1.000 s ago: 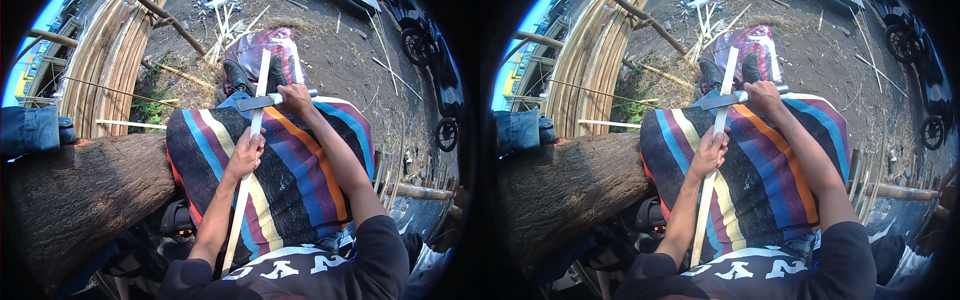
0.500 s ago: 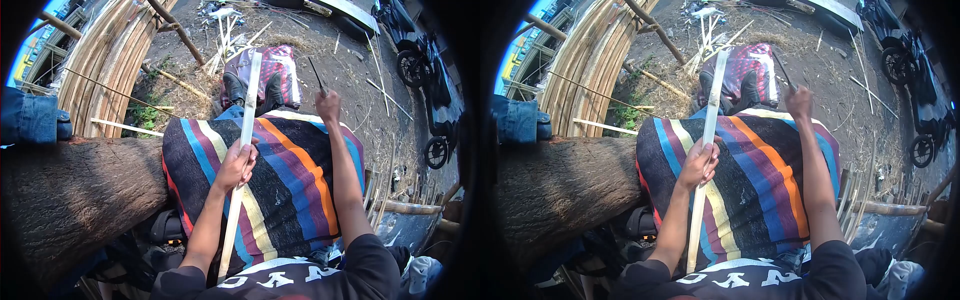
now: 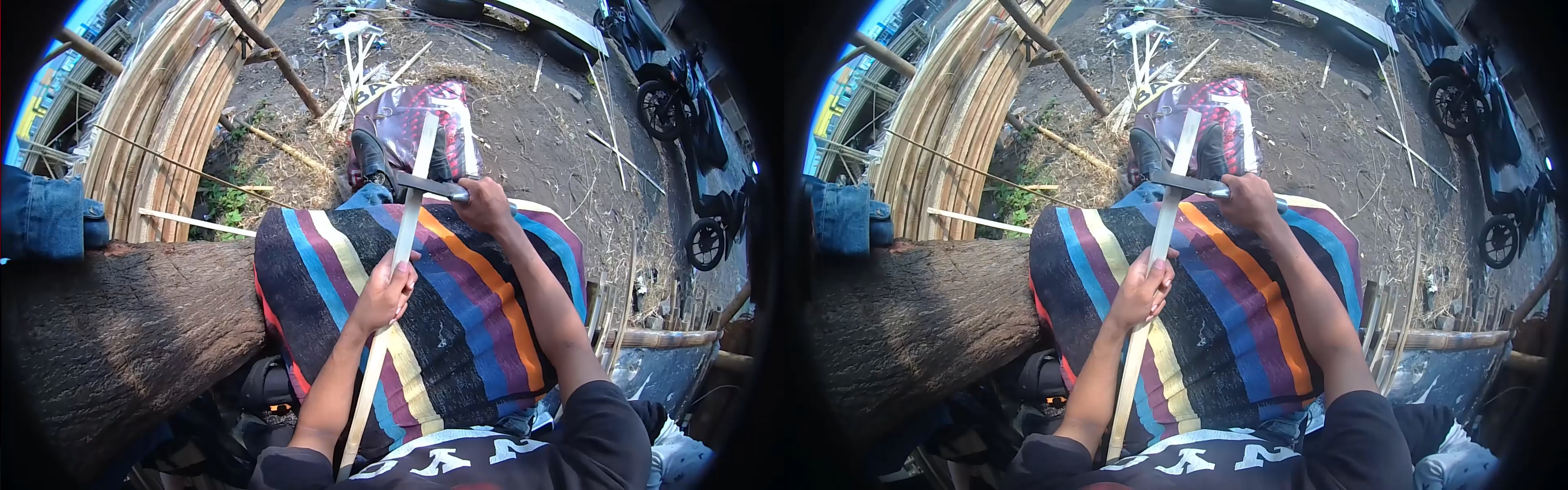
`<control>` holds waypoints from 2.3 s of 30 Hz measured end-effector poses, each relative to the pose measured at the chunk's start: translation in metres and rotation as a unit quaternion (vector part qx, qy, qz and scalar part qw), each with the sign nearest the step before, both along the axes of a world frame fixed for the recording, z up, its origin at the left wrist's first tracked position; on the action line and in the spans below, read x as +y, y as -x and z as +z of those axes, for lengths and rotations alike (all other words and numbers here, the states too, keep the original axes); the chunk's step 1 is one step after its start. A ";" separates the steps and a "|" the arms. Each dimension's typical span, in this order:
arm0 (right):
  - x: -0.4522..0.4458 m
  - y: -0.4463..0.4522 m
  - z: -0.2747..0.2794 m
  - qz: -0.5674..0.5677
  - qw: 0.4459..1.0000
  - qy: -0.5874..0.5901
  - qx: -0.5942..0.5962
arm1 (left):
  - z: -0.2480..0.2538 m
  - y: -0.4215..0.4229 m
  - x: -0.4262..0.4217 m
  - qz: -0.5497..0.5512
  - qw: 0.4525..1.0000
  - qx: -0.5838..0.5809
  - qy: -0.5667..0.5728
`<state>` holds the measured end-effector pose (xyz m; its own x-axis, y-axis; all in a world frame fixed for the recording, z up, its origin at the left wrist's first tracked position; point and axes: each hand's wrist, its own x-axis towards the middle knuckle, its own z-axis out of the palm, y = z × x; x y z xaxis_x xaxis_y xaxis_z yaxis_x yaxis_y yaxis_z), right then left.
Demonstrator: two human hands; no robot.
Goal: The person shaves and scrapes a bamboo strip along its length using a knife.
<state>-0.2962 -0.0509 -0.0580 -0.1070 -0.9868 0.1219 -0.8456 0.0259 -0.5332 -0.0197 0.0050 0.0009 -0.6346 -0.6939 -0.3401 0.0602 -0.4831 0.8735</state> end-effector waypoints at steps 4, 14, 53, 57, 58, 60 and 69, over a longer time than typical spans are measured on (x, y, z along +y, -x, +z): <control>0.000 -0.004 -0.005 0.017 1.000 -0.014 0.007 | -0.005 0.002 0.005 -0.026 0.998 -0.038 0.037; -0.020 0.015 -0.043 0.060 0.994 0.023 0.092 | -0.022 -0.001 0.015 -0.023 0.996 -0.059 0.068; -0.038 0.051 -0.014 -0.150 0.978 -0.130 0.059 | 0.000 0.001 0.026 -0.053 0.997 -0.031 -0.043; -0.014 0.019 -0.009 -0.047 0.987 -0.094 0.124 | 0.003 0.006 0.019 -0.050 0.998 -0.003 -0.046; -0.012 0.012 -0.004 -0.053 0.986 -0.107 0.116 | 0.000 0.008 0.018 -0.038 0.998 0.005 -0.040; -0.013 0.018 -0.008 -0.065 0.988 -0.116 0.082 | 0.003 0.004 0.015 -0.031 0.997 0.026 -0.058; -0.014 0.056 -0.006 -0.090 0.993 0.024 -0.073 | -0.004 -0.003 0.000 0.011 0.986 0.123 -0.113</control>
<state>-0.3517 -0.0649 -0.0642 -0.3017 -0.9433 0.1386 -0.7427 0.1414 -0.6545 -0.0168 0.0050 -0.0028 -0.7021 -0.6335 -0.3253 0.2696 -0.6593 0.7019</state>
